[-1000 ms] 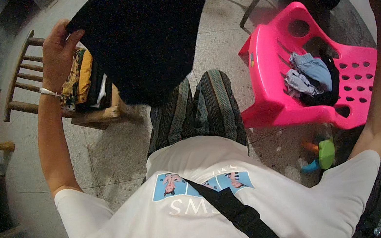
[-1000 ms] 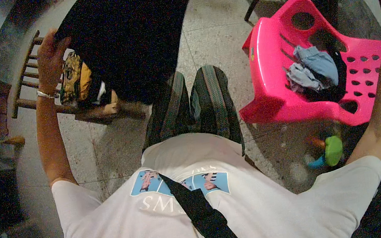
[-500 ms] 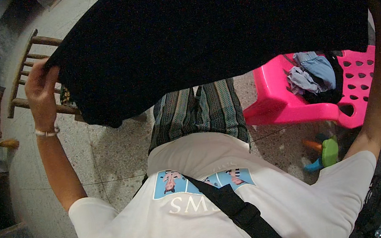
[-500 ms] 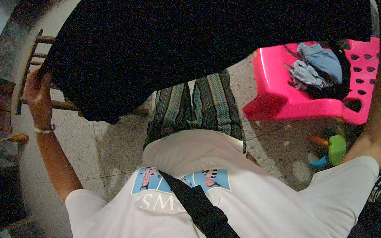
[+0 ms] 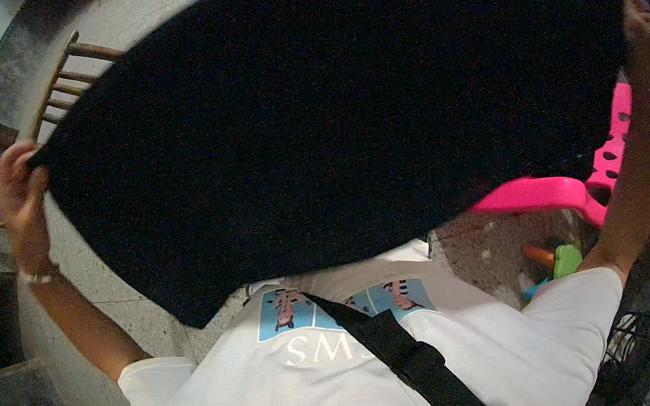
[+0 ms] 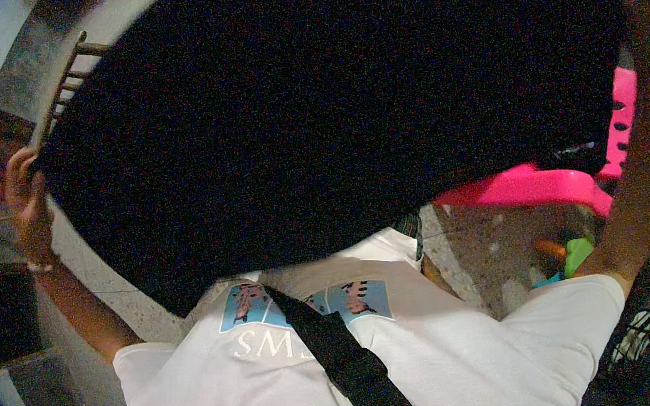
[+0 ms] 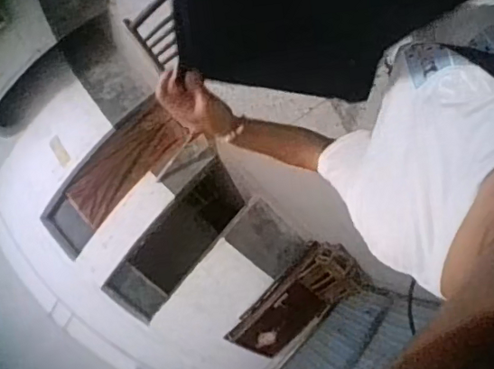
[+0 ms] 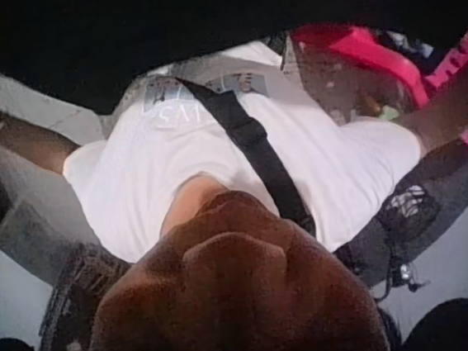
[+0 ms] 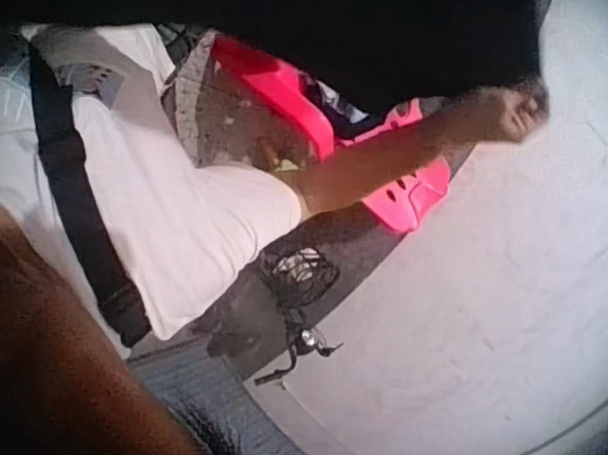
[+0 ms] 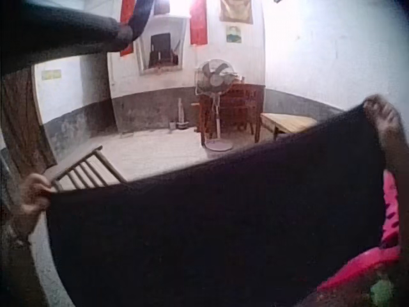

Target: The person folds a pair of dark blue jeans, a pair of light blue pants, and a black garment. They pick each item from a pink laundry basket, fold it neatly on their lap, and place it on a wooden chair to the left.

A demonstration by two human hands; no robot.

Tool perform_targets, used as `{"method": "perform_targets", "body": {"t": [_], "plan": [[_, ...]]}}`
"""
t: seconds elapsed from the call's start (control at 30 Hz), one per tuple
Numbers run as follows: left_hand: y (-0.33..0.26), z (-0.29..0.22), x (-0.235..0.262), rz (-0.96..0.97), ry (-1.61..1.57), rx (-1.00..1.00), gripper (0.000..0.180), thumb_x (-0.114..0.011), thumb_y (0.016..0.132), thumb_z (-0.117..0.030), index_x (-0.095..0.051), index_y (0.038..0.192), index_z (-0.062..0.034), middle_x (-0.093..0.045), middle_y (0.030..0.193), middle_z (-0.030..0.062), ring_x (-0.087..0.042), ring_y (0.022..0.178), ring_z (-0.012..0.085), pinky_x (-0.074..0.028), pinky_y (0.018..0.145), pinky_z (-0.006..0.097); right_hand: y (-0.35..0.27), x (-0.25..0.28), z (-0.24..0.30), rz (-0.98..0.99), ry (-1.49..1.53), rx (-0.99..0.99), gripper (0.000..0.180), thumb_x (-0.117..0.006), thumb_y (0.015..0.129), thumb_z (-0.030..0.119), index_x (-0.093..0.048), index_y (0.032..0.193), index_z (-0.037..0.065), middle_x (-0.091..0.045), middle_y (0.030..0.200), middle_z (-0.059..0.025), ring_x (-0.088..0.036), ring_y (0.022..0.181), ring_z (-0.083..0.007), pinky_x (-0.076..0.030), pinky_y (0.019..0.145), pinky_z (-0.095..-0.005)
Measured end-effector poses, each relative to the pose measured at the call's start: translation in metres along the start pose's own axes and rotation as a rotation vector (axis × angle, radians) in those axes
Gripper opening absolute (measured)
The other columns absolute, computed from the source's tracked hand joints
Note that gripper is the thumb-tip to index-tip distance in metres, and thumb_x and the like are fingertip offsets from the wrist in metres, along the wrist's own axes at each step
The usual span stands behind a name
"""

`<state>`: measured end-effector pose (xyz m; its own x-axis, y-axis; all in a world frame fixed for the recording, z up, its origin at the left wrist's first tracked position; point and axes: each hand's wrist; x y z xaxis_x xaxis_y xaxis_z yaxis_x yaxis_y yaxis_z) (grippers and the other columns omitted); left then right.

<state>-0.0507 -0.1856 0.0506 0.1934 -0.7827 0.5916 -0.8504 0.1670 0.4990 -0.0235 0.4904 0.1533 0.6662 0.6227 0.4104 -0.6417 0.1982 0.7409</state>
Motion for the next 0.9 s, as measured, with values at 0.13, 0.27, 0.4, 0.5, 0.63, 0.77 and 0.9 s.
{"method": "perform_targets", "body": {"t": [0.13,0.27,0.4,0.5,0.63,0.77,0.9], "plan": [[0.014,0.051,-0.113,0.280,-0.202,0.203,0.025,-0.060,0.084,-0.006,-0.055,0.109,-0.0032,-0.058,0.102,0.0038,-0.055,0.096,0.0124,-0.044,0.085,0.026,-0.059,-0.055,-0.069,0.148,-0.200,-0.146,0.023,-0.050,0.094,0.025,-0.062,0.105,0.008,-0.062,0.092,-0.0011,-0.055,0.085,-0.0131,-0.043,0.078,-0.0271],[0.019,0.140,-0.241,0.422,-0.370,0.190,0.024,-0.059,0.083,-0.001,-0.056,0.106,-0.0021,-0.060,0.097,0.0029,-0.056,0.091,0.0108,-0.045,0.081,0.025,-0.100,-0.084,-0.188,0.264,-0.364,-0.148,0.018,-0.055,0.088,0.018,-0.061,0.096,0.004,-0.064,0.089,-0.0115,-0.061,0.085,-0.0204,-0.045,0.077,-0.0313],[0.040,0.135,-0.326,0.450,-0.307,0.299,0.022,-0.062,0.080,0.000,-0.059,0.102,-0.0023,-0.061,0.094,0.0021,-0.057,0.088,0.0105,-0.044,0.079,0.023,-0.146,-0.085,-0.246,0.247,-0.491,-0.285,0.019,-0.057,0.085,0.020,-0.060,0.095,0.004,-0.064,0.090,-0.0167,-0.062,0.086,-0.0307,-0.046,0.073,-0.0357],[0.036,0.141,-0.324,0.481,-0.346,0.291,0.023,-0.061,0.082,-0.002,-0.058,0.105,-0.0015,-0.061,0.100,0.0041,-0.058,0.092,0.0127,-0.046,0.082,0.025,-0.171,-0.077,-0.242,0.221,-0.487,-0.354,0.020,-0.057,0.084,0.020,-0.060,0.095,0.003,-0.064,0.089,-0.0173,-0.062,0.085,-0.0315,-0.046,0.073,-0.0368],[0.039,0.126,-0.318,0.418,-0.396,0.297,0.020,-0.061,0.081,0.000,-0.059,0.100,-0.0027,-0.062,0.095,0.0027,-0.058,0.088,0.0109,-0.047,0.080,0.024,-0.192,-0.060,-0.260,0.237,-0.436,-0.367,0.021,-0.058,0.084,0.020,-0.060,0.095,0.003,-0.064,0.089,-0.0178,-0.062,0.085,-0.0319,-0.046,0.073,-0.0376],[0.041,0.112,-0.312,0.368,-0.329,0.283,0.020,-0.062,0.081,-0.001,-0.059,0.100,-0.0027,-0.062,0.093,0.0025,-0.058,0.088,0.0105,-0.047,0.080,0.024,-0.208,-0.069,-0.274,0.246,-0.486,-0.428,0.022,-0.058,0.083,0.021,-0.060,0.096,0.003,-0.064,0.090,-0.0180,-0.062,0.086,-0.0327,-0.046,0.074,-0.0381],[0.031,0.123,-0.311,0.390,-0.356,0.326,0.019,-0.062,0.081,-0.002,-0.060,0.100,-0.0030,-0.062,0.092,0.0022,-0.058,0.086,0.0099,-0.047,0.078,0.023,-0.223,-0.086,-0.292,0.287,-0.524,-0.439,0.023,-0.058,0.084,0.023,-0.060,0.097,0.005,-0.064,0.093,-0.0184,-0.061,0.089,-0.0348,-0.046,0.076,-0.0398]]}}
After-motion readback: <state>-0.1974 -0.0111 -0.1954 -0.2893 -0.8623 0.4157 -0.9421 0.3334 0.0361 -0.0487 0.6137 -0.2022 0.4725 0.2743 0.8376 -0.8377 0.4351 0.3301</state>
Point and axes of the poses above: each hand's wrist, its own y-axis towards the middle knuckle, its own x-axis out of the back of the hand, z = x × y
